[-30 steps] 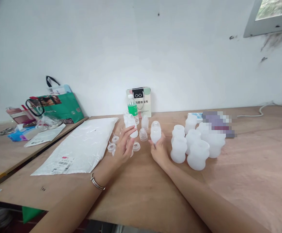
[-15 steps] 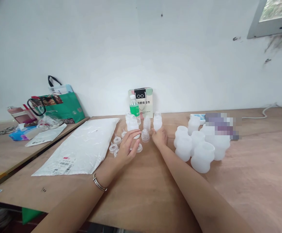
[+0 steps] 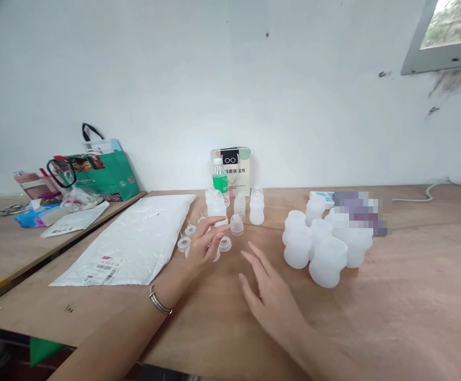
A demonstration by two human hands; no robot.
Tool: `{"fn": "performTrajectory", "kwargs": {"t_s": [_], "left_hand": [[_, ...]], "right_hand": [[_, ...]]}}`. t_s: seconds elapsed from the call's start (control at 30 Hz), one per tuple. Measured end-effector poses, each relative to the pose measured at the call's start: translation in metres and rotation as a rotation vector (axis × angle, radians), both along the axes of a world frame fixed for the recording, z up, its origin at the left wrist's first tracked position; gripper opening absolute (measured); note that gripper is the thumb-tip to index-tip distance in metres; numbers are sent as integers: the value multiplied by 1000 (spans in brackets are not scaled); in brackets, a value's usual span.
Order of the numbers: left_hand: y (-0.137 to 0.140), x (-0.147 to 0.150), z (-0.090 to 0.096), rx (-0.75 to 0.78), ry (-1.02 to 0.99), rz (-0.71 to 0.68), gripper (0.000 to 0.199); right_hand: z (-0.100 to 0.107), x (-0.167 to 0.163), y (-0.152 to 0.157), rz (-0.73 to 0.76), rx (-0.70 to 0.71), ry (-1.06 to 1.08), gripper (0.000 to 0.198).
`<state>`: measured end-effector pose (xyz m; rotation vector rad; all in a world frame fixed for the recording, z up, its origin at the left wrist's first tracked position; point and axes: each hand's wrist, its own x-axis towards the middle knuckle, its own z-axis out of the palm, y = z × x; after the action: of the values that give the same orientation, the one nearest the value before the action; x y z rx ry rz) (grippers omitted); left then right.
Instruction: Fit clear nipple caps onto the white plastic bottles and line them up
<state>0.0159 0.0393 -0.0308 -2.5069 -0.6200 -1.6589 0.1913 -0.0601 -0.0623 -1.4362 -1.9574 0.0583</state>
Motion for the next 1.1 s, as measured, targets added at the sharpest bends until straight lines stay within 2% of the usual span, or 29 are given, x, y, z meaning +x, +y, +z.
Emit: {"fn": "performTrajectory", "kwargs": {"t_s": [0.07,0.13,0.2,0.3,0.37,0.47,0.63,0.73,0.83,0.97,1.1], "left_hand": [[1,-3,3,-9,-6,-14,30],[2,-7,8,-57,-27,-28,37],[5,-11,14,-138,-48,-11,42],[11,-15,19,-303,14,86,42],[14,-15,19,-399,158,150,38],[16,-14,16,-476,396,228,31],[12,-11,9,-582,626,376,30],[9,-7,6,-601,662,440,28],[8,-4,3,-596,667,472,25],[7,-1,3,-580,652,495,25],[5,-2,13,-527,461,501,22]], "right_hand": [[21,22,-8,-63,268,-116,26],[39,51,-5,-263,444,-230,25],[51,77,3,-432,456,-450,32],[53,103,13,-498,404,-676,34],[48,109,18,-458,395,-667,33],[43,105,23,-339,371,-541,30],[51,67,24,-35,188,-354,23],[57,40,24,75,108,-263,19],[55,21,28,139,57,-116,17],[39,9,37,130,1,96,14],[15,2,46,131,-60,245,30]]}}
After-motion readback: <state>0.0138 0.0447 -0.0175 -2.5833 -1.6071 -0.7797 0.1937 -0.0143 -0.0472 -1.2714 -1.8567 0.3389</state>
